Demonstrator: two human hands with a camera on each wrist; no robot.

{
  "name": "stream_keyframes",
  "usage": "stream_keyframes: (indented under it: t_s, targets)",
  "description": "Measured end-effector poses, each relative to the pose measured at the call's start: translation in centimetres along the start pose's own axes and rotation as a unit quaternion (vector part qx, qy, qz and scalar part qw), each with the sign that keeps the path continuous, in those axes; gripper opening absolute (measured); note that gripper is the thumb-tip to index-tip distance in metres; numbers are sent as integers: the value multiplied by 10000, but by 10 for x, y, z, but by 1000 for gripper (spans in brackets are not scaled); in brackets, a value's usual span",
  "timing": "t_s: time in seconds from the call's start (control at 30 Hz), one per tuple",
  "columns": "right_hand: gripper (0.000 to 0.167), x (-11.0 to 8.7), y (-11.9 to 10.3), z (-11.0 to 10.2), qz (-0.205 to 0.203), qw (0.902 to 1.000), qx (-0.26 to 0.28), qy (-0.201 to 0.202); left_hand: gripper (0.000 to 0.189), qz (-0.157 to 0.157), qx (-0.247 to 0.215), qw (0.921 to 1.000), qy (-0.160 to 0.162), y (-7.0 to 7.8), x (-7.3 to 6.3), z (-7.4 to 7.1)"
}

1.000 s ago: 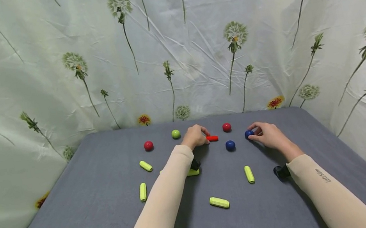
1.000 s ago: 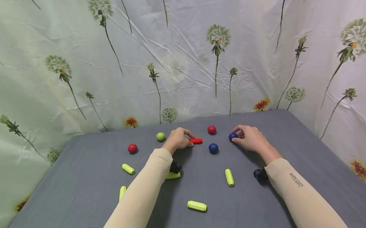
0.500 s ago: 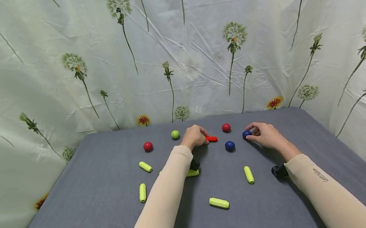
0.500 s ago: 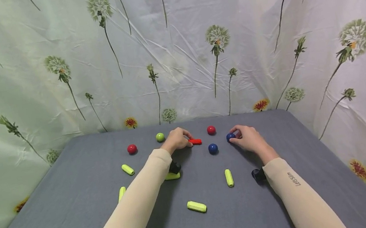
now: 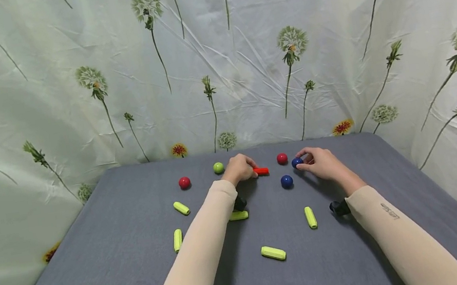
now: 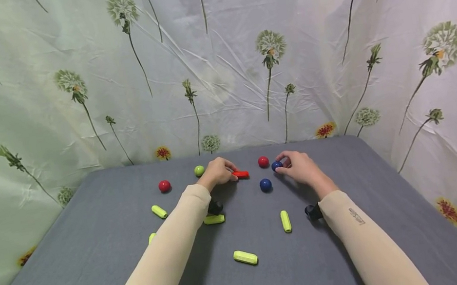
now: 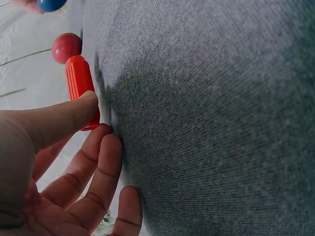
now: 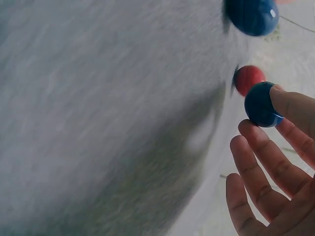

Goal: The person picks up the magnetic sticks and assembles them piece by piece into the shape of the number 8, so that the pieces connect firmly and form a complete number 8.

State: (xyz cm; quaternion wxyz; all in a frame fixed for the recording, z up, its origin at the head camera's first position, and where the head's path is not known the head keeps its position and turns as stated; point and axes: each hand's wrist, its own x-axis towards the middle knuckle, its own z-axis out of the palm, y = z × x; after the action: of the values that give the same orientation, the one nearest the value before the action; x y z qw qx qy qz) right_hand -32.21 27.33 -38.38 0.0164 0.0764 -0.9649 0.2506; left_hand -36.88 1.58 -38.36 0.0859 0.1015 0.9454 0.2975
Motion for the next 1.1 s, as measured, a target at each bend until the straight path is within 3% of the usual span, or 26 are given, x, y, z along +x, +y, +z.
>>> stream_keyframes:
  t_s: [0.7, 1.1]
  targets:
    - [34, 22, -35, 17, -318, 9984, -115, -451, 19, -69, -71, 9999, 16, -1, 0, -5]
    - [32, 25, -46, 22, -39, 9968, -174, -776, 18, -187, -87, 9998, 15, 3, -1, -4]
